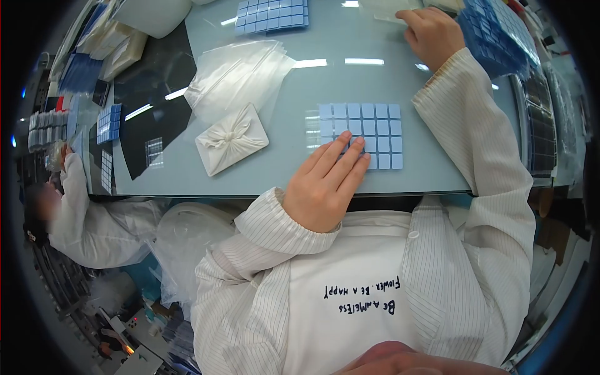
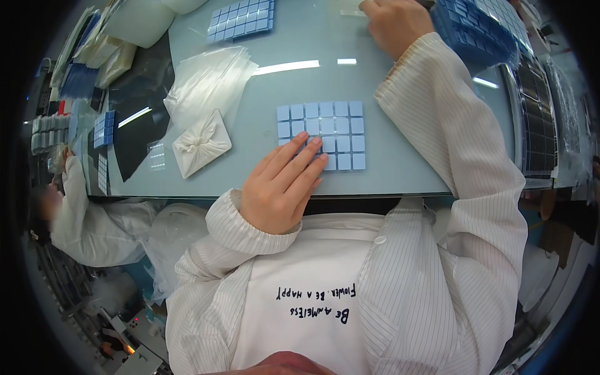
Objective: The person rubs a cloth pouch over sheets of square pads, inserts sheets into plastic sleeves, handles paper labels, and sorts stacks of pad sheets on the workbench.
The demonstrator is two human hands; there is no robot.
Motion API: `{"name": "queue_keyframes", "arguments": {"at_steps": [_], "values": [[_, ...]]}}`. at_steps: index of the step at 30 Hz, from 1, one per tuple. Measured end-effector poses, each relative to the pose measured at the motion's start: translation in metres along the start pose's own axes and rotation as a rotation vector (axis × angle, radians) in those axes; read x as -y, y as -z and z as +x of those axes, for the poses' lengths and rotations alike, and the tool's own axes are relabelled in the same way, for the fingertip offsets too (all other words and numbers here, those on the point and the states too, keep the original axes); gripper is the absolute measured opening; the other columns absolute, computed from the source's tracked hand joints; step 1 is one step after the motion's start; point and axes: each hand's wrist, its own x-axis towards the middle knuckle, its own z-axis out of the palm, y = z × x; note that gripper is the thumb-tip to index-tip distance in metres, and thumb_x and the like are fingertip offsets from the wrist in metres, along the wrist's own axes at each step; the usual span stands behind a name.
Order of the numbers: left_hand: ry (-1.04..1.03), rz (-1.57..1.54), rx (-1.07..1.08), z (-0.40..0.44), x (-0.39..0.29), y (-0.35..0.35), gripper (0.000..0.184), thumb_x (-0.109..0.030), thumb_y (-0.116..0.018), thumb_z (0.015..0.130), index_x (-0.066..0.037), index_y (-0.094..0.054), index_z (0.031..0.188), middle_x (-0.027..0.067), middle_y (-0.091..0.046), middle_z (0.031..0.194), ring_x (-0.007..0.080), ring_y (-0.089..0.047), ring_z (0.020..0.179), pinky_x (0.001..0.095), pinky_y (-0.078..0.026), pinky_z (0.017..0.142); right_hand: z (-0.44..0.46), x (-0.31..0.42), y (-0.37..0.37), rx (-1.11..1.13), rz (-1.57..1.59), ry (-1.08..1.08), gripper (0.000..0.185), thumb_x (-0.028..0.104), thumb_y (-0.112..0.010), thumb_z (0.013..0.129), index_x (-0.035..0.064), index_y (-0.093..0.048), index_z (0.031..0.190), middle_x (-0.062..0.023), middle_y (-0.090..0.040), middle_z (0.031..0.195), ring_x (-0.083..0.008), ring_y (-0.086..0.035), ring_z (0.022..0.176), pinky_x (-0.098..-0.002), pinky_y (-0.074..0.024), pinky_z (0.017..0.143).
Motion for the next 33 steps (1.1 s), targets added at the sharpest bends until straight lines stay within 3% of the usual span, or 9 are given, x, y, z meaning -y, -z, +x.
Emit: {"name": "queue_keyframes", "arguments": {"at_steps": [2, 4, 7, 10, 12, 15, 24, 27, 33], "values": [[0.010, -0.079, 0.012, 0.003, 0.001, 0.003, 0.035, -0.001, -0.070, 0.072, 0.001, -0.067, 0.107, 0.0165, -0.064, 0.119, 0.0352, -0.058, 0.116, 0.0408, -0.050, 0.090, 0.006, 0.002, 0.034, -0.213, 0.205, -0.025, 0.014, 0.012, -0.070, 0.076, 0.0047, -0.068, 0.088, -0.0127, -0.067, 0.073, -0.0310, -0.065, 0.069, -0.0399, -0.0519, 0.066], [0.014, -0.142, -0.029, 0.006, 0.005, 0.008, 0.031, -0.003, -0.070, 0.073, 0.002, -0.067, 0.103, 0.0171, -0.065, 0.115, 0.0345, -0.060, 0.112, 0.0406, -0.051, 0.088, 0.001, 0.014, 0.062, -0.385, 0.288, -0.018, 0.012, 0.013, -0.071, 0.073, 0.0071, -0.067, 0.083, -0.0138, -0.062, 0.067, -0.0329, -0.062, 0.064, -0.0398, -0.0502, 0.062], [0.050, -0.314, -0.036, 0.009, 0.014, 0.019, 0.029, -0.005, -0.069, 0.076, 0.003, -0.066, 0.104, 0.0166, -0.065, 0.113, 0.0332, -0.062, 0.107, 0.0394, -0.051, 0.087, -0.029, 0.035, 0.102, -0.428, 0.444, -0.007, 0.026, 0.006, -0.070, 0.083, 0.0038, -0.068, 0.108, -0.0114, -0.071, 0.104, -0.0260, -0.069, 0.097, -0.0369, -0.0548, 0.087], [0.341, -0.559, -0.030, 0.002, 0.002, 0.013, 0.035, -0.006, -0.067, 0.082, 0.001, -0.061, 0.115, 0.0140, -0.064, 0.115, 0.0294, -0.062, 0.105, 0.0364, -0.051, 0.089, -0.050, 0.070, 0.161, -0.259, 0.688, 0.357, 0.025, 0.005, -0.066, 0.082, -0.0021, -0.067, 0.106, -0.0173, -0.071, 0.101, -0.0299, -0.069, 0.098, -0.0422, -0.0530, 0.090], [0.965, -1.862, -0.060, 0.022, 0.003, 0.044, 0.046, -0.008, -0.057, 0.092, -0.001, -0.046, 0.136, 0.0102, -0.055, 0.125, 0.0171, -0.053, 0.111, 0.0298, -0.045, 0.094, -0.070, 0.092, 0.169, -0.191, 0.794, 0.438, 0.023, 0.006, -0.064, 0.082, -0.0023, -0.067, 0.104, -0.0190, -0.071, 0.100, -0.0298, -0.069, 0.099, -0.0427, -0.0521, 0.091], [0.844, -1.180, -0.039, 0.026, -0.008, 0.044, 0.049, -0.028, -0.052, 0.096, -0.001, -0.044, 0.136, 0.0118, -0.053, 0.125, 0.0172, -0.052, 0.108, 0.0279, -0.044, 0.093, -0.087, 0.109, 0.162, -0.223, 0.817, 0.434, 0.021, 0.006, -0.063, 0.082, -0.0010, -0.068, 0.102, -0.0184, -0.071, 0.100, -0.0290, -0.069, 0.100, -0.0413, -0.0516, 0.092], [0.948, -1.484, -0.336, 0.024, -0.012, 0.048, 0.051, -0.031, -0.049, 0.096, 0.002, -0.043, 0.135, 0.0142, -0.049, 0.129, 0.0199, -0.050, 0.117, 0.0326, -0.041, 0.102, -0.095, 0.110, 0.155, -0.252, 0.819, 0.352, 0.018, 0.008, -0.066, 0.083, 0.0028, -0.068, 0.100, -0.0152, -0.072, 0.101, -0.0272, -0.069, 0.101, -0.0393, -0.0501, 0.095], [0.950, -1.417, 0.121, 0.025, -0.001, 0.064, 0.046, -0.028, -0.046, 0.097, 0.003, -0.045, 0.132, 0.0148, -0.048, 0.129, 0.0214, -0.049, 0.118, 0.0330, -0.041, 0.102, -0.094, 0.107, 0.149, -0.262, 0.844, 0.372, 0.019, 0.008, -0.067, 0.083, 0.0043, -0.068, 0.101, -0.0138, -0.071, 0.104, -0.0268, -0.068, 0.104, -0.0399, -0.0486, 0.097], [0.655, -1.388, -0.051, 0.012, 0.000, 0.041, 0.024, -0.007, -0.050, 0.097, -0.002, -0.060, 0.118, 0.0099, -0.059, 0.114, 0.0185, -0.058, 0.106, 0.0289, -0.047, 0.090, -0.093, 0.098, 0.138, -0.234, 0.949, 0.420, 0.022, 0.005, -0.068, 0.082, 0.0044, -0.066, 0.104, -0.0145, -0.069, 0.109, -0.0269, -0.065, 0.110, -0.0423, -0.0445, 0.102]]}}
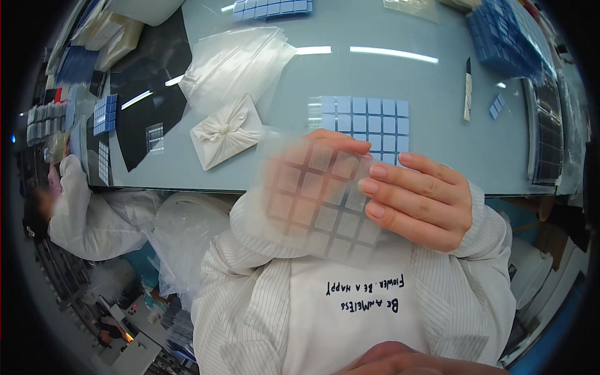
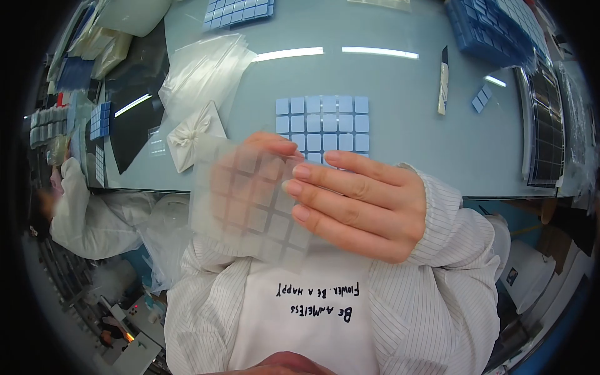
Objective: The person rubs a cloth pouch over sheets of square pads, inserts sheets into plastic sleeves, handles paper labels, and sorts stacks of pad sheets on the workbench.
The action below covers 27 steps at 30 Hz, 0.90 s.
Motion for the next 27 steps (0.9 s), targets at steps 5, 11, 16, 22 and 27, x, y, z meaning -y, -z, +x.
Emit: {"name": "queue_keyframes", "arguments": {"at_steps": [5, 11, 16, 22, 27], "values": [[-0.138, 0.242, 0.030, -0.001, 0.002, 0.010, 0.018, -0.002, -0.051, 0.095, 0.000, -0.064, 0.107, 0.0114, -0.061, 0.110, 0.0195, -0.061, 0.101, 0.0296, -0.049, 0.085, -0.001, -0.003, -0.001, 0.027, 0.059, 0.004, 0.019, 0.004, -0.068, 0.081, 0.0035, -0.067, 0.101, -0.0149, -0.069, 0.110, -0.0279, -0.064, 0.112, -0.0439, -0.0424, 0.105], [-0.196, 0.396, 0.001, -0.007, 0.002, 0.015, 0.012, -0.004, -0.056, 0.092, 0.000, -0.064, 0.100, 0.0111, -0.061, 0.103, 0.0201, -0.060, 0.089, 0.0281, -0.049, 0.078, 0.000, -0.004, -0.003, -0.033, 0.030, 0.003, 0.016, 0.003, -0.068, 0.080, 0.0029, -0.068, 0.096, -0.0159, -0.068, 0.111, -0.0303, -0.063, 0.112, -0.0446, -0.0431, 0.104], [-0.155, 0.184, -0.094, -0.008, 0.001, 0.016, 0.010, -0.003, -0.062, 0.086, 0.001, -0.063, 0.096, 0.0095, -0.059, 0.096, 0.0176, -0.058, 0.081, 0.0271, -0.047, 0.074, 0.004, -0.004, -0.008, -0.252, 0.010, -0.438, 0.026, 0.003, -0.066, 0.084, 0.0003, -0.066, 0.110, -0.0161, -0.066, 0.113, -0.0279, -0.064, 0.106, -0.0373, -0.0488, 0.094], [-0.140, 0.364, -0.126, -0.006, -0.010, 0.013, 0.011, -0.001, -0.064, 0.082, 0.001, -0.063, 0.093, 0.0103, -0.060, 0.093, 0.0163, -0.058, 0.081, 0.0271, -0.047, 0.073, 0.004, -0.004, -0.005, -0.180, 0.808, -0.954, 0.026, 0.000, -0.066, 0.086, -0.0029, -0.063, 0.111, -0.0127, -0.063, 0.106, -0.0175, -0.061, 0.089, -0.0271, -0.0489, 0.080], [-0.204, 0.491, -0.116, -0.004, -0.009, 0.013, 0.009, -0.001, -0.065, 0.081, 0.002, -0.063, 0.089, 0.0114, -0.062, 0.088, 0.0171, -0.058, 0.075, 0.0266, -0.046, 0.069, 0.005, -0.003, -0.004, -0.134, 0.673, -0.860, 0.017, -0.004, -0.069, 0.081, -0.0023, -0.064, 0.097, -0.0099, -0.063, 0.093, -0.0151, -0.059, 0.082, -0.0255, -0.0473, 0.072]]}}
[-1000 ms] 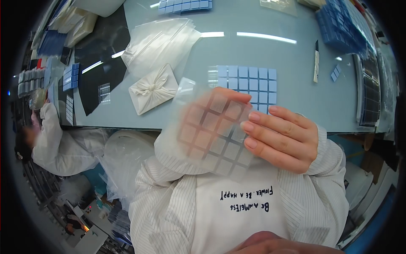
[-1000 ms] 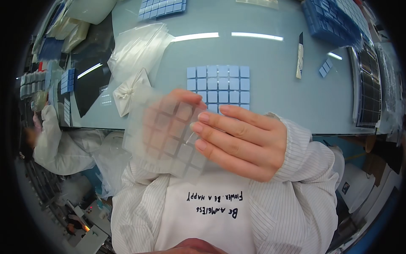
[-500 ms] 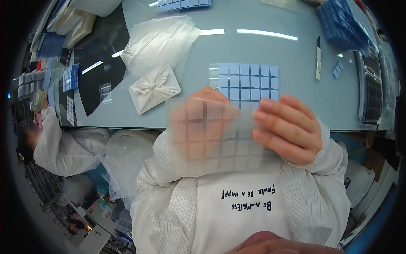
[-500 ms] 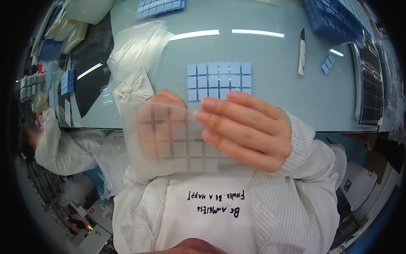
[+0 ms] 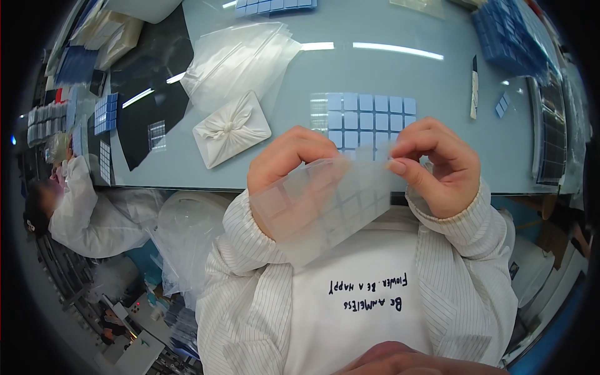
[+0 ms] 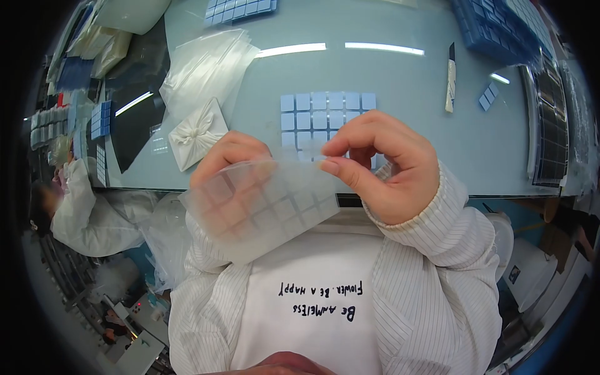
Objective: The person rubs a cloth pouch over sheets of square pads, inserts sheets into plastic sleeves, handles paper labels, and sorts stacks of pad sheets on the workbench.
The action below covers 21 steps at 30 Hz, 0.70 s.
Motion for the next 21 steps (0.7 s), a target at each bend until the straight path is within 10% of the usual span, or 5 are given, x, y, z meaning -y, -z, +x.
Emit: {"name": "queue_keyframes", "arguments": {"at_steps": [7, 18, 21], "values": [[-0.156, 0.134, 0.034, 0.012, 0.005, 0.024, 0.006, -0.001, -0.062, 0.080, 0.001, -0.060, 0.085, 0.0073, -0.060, 0.084, 0.0153, -0.056, 0.071, 0.0255, -0.044, 0.065, 0.002, -0.008, -0.003, -0.248, -0.105, 0.164, 0.011, -0.004, -0.068, 0.083, -0.0011, -0.065, 0.093, -0.0070, -0.066, 0.084, -0.0111, -0.058, 0.067, -0.0214, -0.0471, 0.063], [0.378, 1.237, -0.320, 0.093, 0.051, 0.143, 0.029, -0.032, -0.064, 0.086, -0.005, -0.068, 0.092, 0.0082, -0.067, 0.082, 0.0251, -0.065, 0.075, 0.0339, -0.049, 0.069, 0.000, -0.026, 0.023, -0.680, 0.023, 0.141, 0.007, 0.003, -0.060, 0.093, 0.0001, -0.057, 0.098, -0.0079, -0.062, 0.083, -0.0106, -0.052, 0.064, -0.0220, -0.0424, 0.060], [0.058, 1.314, -0.437, 0.079, 0.052, 0.142, 0.025, -0.028, -0.070, 0.083, -0.006, -0.069, 0.094, 0.0074, -0.067, 0.086, 0.0242, -0.064, 0.076, 0.0336, -0.049, 0.069, -0.002, -0.028, 0.026, -0.659, 0.041, 0.099, 0.007, 0.004, -0.060, 0.093, 0.0005, -0.057, 0.098, -0.0074, -0.062, 0.082, -0.0100, -0.051, 0.063, -0.0214, -0.0410, 0.059]]}}
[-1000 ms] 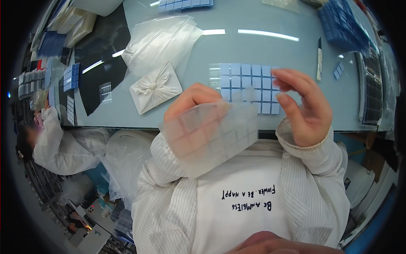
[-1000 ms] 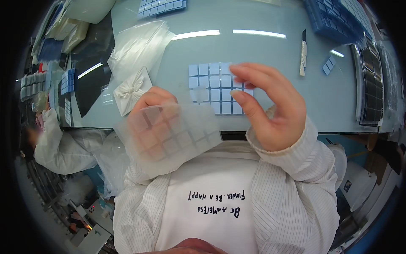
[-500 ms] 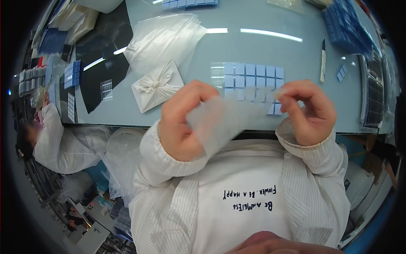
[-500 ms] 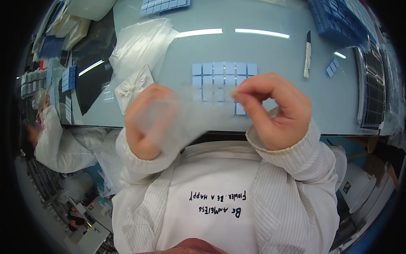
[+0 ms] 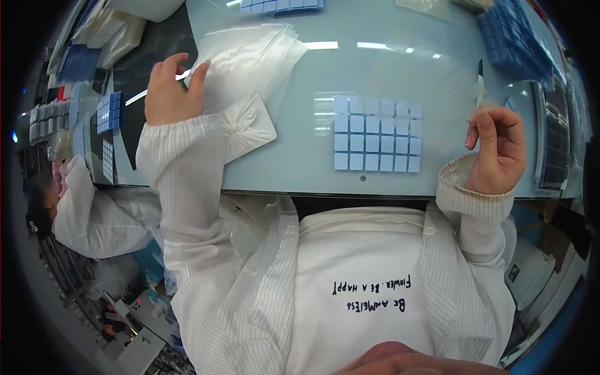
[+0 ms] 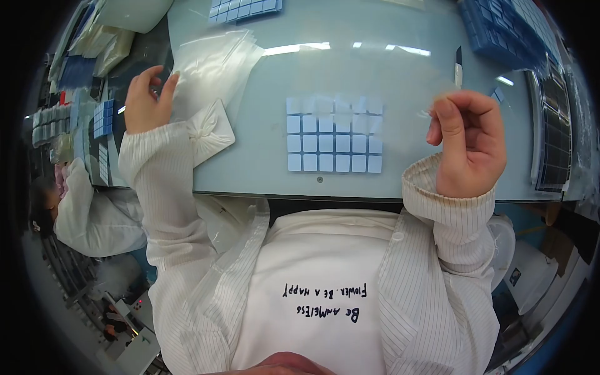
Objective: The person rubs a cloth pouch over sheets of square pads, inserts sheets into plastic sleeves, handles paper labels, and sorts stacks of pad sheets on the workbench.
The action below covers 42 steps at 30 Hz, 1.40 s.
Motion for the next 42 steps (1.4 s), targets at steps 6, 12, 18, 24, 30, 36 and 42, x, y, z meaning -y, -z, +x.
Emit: {"name": "queue_keyframes", "arguments": {"at_steps": [6, 12, 18, 24, 30, 36, 42], "values": [[-0.395, -0.343, 0.072, -0.076, -0.026, 0.027, 0.037, -0.023, -0.075, 0.078, -0.004, -0.068, 0.109, 0.0134, -0.066, 0.103, 0.0283, -0.064, 0.092, 0.0351, -0.051, 0.079, 0.007, -0.007, 0.001, 0.116, 0.047, -0.211, 0.009, 0.007, -0.062, 0.093, 0.0009, -0.057, 0.097, -0.0060, -0.060, 0.081, -0.0084, -0.048, 0.060, -0.0198, -0.0385, 0.056], [-0.517, -0.286, 0.132, -0.140, -0.047, 0.037, 0.050, -0.039, -0.071, 0.081, -0.004, -0.066, 0.116, 0.0139, -0.065, 0.113, 0.0282, -0.061, 0.100, 0.0396, -0.047, 0.086, 0.007, -0.012, 0.000, 0.232, 0.053, -0.405, 0.008, 0.007, -0.061, 0.093, 0.0012, -0.056, 0.097, -0.0048, -0.058, 0.079, -0.0059, -0.047, 0.056, -0.0176, -0.0366, 0.053], [-0.797, -0.382, 0.162, -0.153, -0.055, 0.050, 0.035, -0.011, -0.067, 0.070, -0.003, -0.069, 0.105, 0.0123, -0.069, 0.098, 0.0213, -0.065, 0.085, 0.0270, -0.048, 0.067, 0.002, -0.010, -0.006, 0.322, -0.019, -0.498, 0.007, 0.007, -0.060, 0.093, 0.0017, -0.056, 0.096, -0.0040, -0.058, 0.077, -0.0048, -0.045, 0.050, -0.0165, -0.0348, 0.049], [-0.839, -0.512, 0.361, -0.137, -0.079, 0.073, 0.028, -0.010, -0.066, 0.068, -0.002, -0.067, 0.095, 0.0125, -0.069, 0.097, 0.0218, -0.064, 0.085, 0.0294, -0.048, 0.066, 0.001, -0.010, -0.007, 0.346, -0.081, -0.504, 0.007, 0.006, -0.061, 0.093, 0.0014, -0.056, 0.095, -0.0040, -0.059, 0.076, -0.0044, -0.043, 0.049, -0.0161, -0.0331, 0.048], [-0.801, -0.446, 0.258, -0.137, -0.087, 0.045, 0.016, -0.011, -0.067, 0.067, -0.006, -0.063, 0.081, 0.0118, -0.069, 0.105, 0.0251, -0.064, 0.084, 0.0303, -0.046, 0.062, -0.004, -0.009, -0.008, 0.332, -0.111, -0.470, 0.008, 0.007, -0.062, 0.092, 0.0008, -0.057, 0.095, -0.0052, -0.061, 0.077, -0.0039, -0.043, 0.050, -0.0166, -0.0337, 0.048], [-0.769, -0.421, 0.283, -0.138, -0.084, 0.043, 0.012, -0.008, -0.067, 0.069, -0.006, -0.062, 0.079, 0.0102, -0.069, 0.107, 0.0250, -0.064, 0.085, 0.0299, -0.045, 0.062, -0.003, -0.007, -0.011, 0.326, -0.139, -0.475, 0.008, 0.006, -0.062, 0.093, 0.0005, -0.057, 0.095, -0.0054, -0.061, 0.078, -0.0033, -0.042, 0.050, -0.0159, -0.0328, 0.048], [-0.795, -0.387, 0.337, -0.136, -0.082, 0.047, 0.009, -0.011, -0.065, 0.074, -0.006, -0.061, 0.080, 0.0124, -0.068, 0.108, 0.0267, -0.060, 0.093, 0.0320, -0.047, 0.072, -0.003, -0.007, -0.010, 0.335, -0.136, -0.468, 0.008, 0.007, -0.062, 0.093, 0.0007, -0.058, 0.095, -0.0056, -0.062, 0.078, -0.0034, -0.043, 0.051, -0.0158, -0.0342, 0.049]]}}
